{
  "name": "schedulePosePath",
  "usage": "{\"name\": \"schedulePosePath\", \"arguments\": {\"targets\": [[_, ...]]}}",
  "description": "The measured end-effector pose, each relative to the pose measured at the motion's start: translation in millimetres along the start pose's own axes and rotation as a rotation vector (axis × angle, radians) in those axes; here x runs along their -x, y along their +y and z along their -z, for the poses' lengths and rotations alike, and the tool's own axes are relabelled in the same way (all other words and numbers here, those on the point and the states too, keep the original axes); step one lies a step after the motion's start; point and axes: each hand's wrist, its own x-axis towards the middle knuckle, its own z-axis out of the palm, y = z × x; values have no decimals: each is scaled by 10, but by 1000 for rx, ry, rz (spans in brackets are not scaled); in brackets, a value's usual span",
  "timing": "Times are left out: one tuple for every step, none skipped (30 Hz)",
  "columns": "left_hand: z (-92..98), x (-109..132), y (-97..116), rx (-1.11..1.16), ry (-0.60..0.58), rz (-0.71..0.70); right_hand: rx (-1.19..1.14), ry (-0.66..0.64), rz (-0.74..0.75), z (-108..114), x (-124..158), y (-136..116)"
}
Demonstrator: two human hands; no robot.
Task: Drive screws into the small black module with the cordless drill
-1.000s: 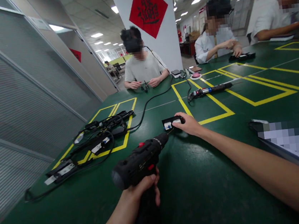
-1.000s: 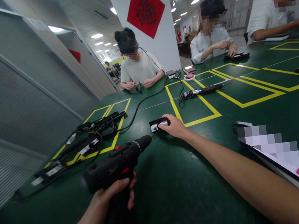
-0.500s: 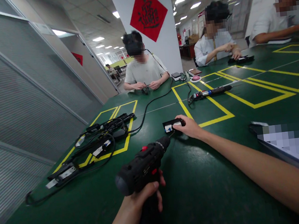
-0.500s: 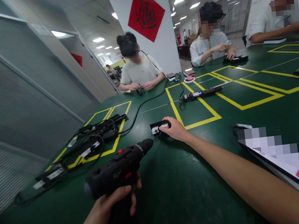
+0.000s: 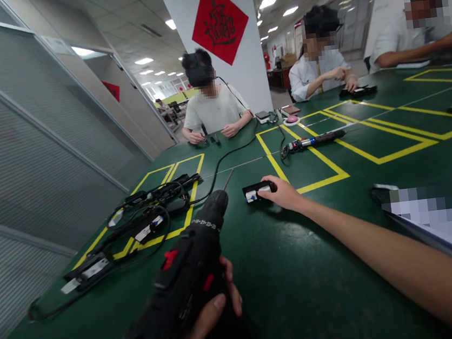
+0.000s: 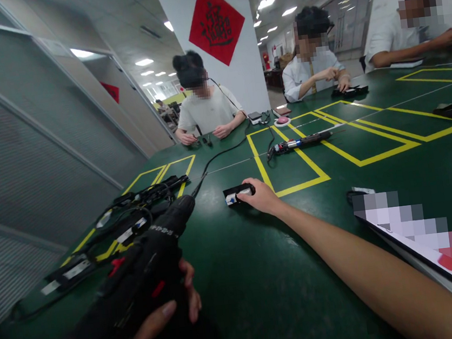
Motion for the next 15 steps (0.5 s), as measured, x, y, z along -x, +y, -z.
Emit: {"name": "schedulePosePath", "arguments": {"targets": [[-3,-5,0,57,-17,-12,-1,0,2,0,1,-2],[-7,-9,5,112,-35,-18,-4,-2,5,-1,0,-2],[-9,-12,14,165,-57,-14,-8,-1,8,-3,0,0],[-9,-14,24,220,-86,-1,-12,3,9,-5,-2,4],[-3,-16,33,276,-118,21,-13,8,10,-7,-4,10],[8,-19,39,333,-151,53,-10,9,11,-10,-6,18],[22,-22,40,386,-180,87,-6,11,11,-12,-8,25],[37,-25,37,431,-201,121,-2,13,13,-14,-9,33],[51,-27,31,463,-209,153,0,15,16,-15,-11,39],[62,-28,22,480,-205,178,0,12,19,-15,-11,44],[66,-26,13,482,-193,197,-2,8,21,-16,-12,47],[64,-22,5,470,-176,208,-3,6,23,-16,-12,49],[56,-14,-3,447,-159,210,-4,4,26,-16,-12,50],[43,-2,-9,414,-144,207,-3,4,27,-16,-11,50],[27,11,-13,373,-128,201,-1,6,28,-16,-11,50]]}}
